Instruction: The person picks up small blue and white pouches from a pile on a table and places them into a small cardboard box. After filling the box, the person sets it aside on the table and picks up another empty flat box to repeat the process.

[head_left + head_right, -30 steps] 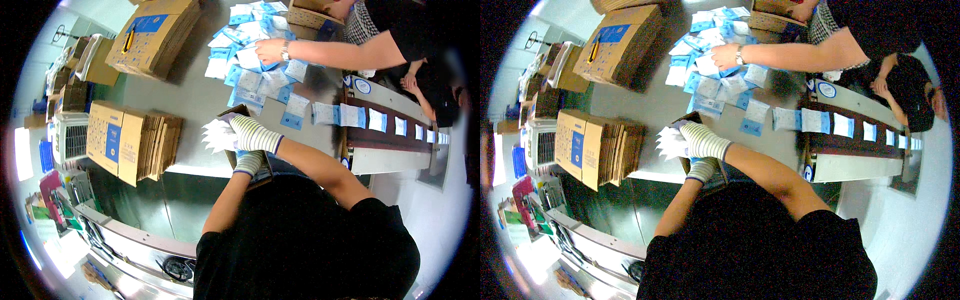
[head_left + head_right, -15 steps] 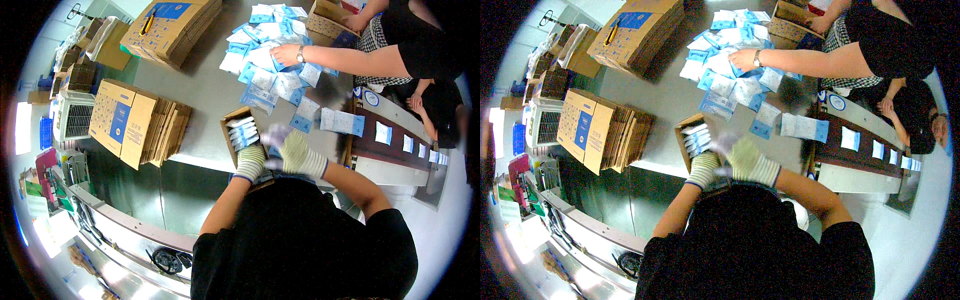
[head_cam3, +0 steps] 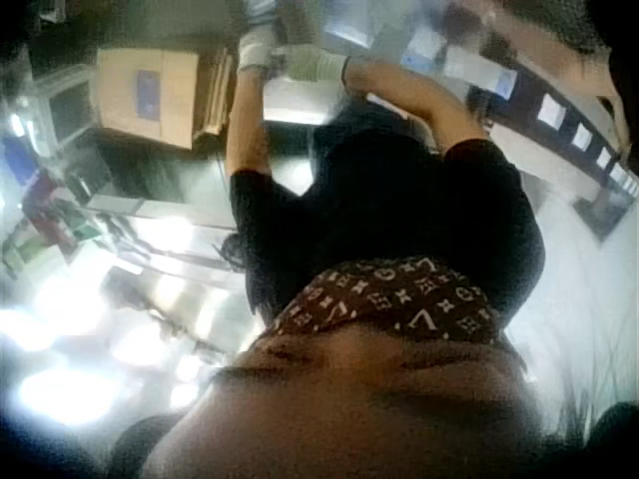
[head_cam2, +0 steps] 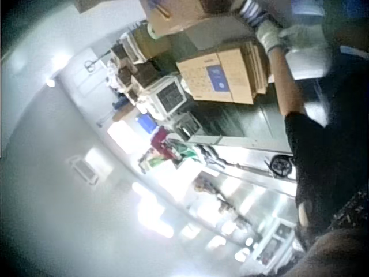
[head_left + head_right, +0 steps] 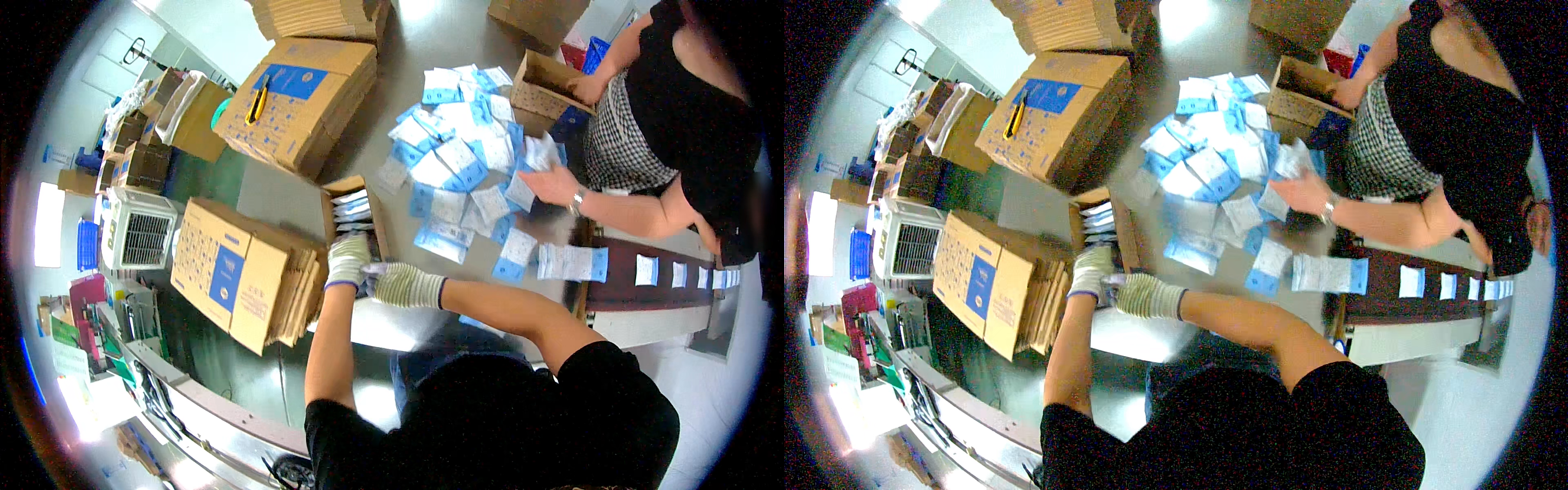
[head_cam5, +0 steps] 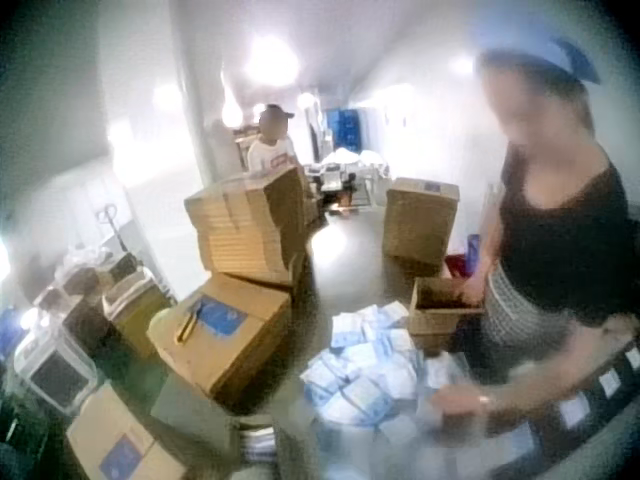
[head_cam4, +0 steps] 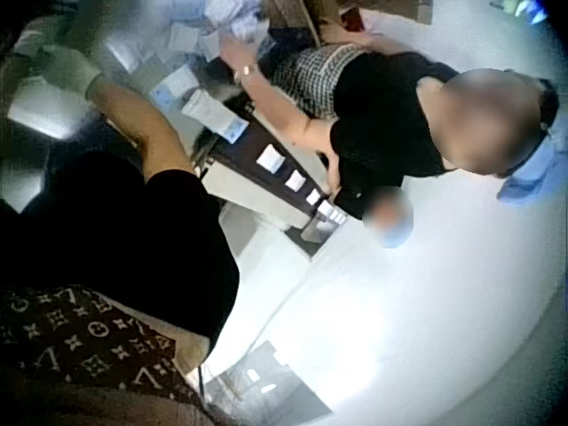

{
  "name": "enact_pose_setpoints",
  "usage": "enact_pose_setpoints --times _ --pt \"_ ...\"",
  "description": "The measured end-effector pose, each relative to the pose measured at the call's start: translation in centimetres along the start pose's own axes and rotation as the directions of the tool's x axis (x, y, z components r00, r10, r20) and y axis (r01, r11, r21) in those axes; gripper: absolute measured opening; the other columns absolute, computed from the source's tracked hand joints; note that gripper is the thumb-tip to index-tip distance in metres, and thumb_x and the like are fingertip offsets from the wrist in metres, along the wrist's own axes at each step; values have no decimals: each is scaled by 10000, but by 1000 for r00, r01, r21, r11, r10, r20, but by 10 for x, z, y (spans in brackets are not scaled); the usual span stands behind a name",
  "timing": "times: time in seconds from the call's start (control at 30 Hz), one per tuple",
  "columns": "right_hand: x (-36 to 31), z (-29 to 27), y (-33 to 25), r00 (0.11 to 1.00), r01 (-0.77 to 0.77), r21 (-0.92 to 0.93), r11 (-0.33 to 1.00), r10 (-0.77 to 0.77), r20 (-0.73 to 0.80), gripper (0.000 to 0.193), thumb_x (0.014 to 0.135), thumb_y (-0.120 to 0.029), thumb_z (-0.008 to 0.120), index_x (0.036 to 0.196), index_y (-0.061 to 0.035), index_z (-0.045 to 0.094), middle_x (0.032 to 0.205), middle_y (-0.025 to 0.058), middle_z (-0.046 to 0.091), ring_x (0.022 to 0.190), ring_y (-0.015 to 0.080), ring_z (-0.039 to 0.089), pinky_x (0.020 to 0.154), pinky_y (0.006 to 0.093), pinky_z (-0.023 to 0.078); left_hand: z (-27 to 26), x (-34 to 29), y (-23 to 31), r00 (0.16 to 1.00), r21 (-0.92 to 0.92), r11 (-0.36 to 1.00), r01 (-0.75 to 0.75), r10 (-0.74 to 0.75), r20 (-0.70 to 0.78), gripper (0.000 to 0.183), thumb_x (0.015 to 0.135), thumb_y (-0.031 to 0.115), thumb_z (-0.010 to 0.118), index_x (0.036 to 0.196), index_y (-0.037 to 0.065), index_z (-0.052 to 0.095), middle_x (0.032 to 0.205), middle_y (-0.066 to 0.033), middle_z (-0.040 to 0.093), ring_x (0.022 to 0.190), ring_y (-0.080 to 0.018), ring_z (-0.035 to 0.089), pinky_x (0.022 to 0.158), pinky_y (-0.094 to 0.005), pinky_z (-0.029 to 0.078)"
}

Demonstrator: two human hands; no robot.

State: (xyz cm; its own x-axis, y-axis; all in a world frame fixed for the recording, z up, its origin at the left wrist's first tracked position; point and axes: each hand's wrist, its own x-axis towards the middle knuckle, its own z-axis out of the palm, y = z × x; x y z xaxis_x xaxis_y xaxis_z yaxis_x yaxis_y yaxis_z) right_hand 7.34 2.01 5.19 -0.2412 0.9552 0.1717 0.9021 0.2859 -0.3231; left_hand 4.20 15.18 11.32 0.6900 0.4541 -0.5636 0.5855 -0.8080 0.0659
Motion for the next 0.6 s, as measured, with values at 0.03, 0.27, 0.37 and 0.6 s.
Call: enact_pose_setpoints --times 0.03,0.27,0.37,0.6 --pt "12 -4 21 996 -74 -44 996 77 54 142 826 -206 482 841 -93 566 818 47 567 885 222 527 907 414 370 -10 -14 -9 937 -72 974 -214 184 -296 278 723 150 595 989 72 615 1037 -153 597 971 -317 567 845 -403 446" --pt "77 -120 172 884 -291 -434 853 413 218 275 765 -190 459 949 -112 649 926 128 625 772 240 554 661 385 412 -111 -110 -45 791 96 995 -4 62 -608 557 720 222 635 1225 94 438 1257 -147 416 1236 -368 305 1015 -506 263" --pt "103 -160 259 732 -495 -535 685 660 169 341 831 -230 408 1096 -86 566 1158 143 506 1004 306 484 847 453 331 -107 -127 -85 929 -5 978 208 -199 -312 728 675 286 684 1313 161 356 1392 -222 200 1274 -460 183 1053 -529 184" --pt "65 -124 311 822 -502 -521 690 568 -41 353 784 -229 471 1046 -7 555 1150 204 513 1074 294 486 865 437 391 -71 -108 -84 883 67 982 178 -130 -451 696 674 170 664 1302 136 365 1392 -233 205 1265 -457 218 1043 -535 221"
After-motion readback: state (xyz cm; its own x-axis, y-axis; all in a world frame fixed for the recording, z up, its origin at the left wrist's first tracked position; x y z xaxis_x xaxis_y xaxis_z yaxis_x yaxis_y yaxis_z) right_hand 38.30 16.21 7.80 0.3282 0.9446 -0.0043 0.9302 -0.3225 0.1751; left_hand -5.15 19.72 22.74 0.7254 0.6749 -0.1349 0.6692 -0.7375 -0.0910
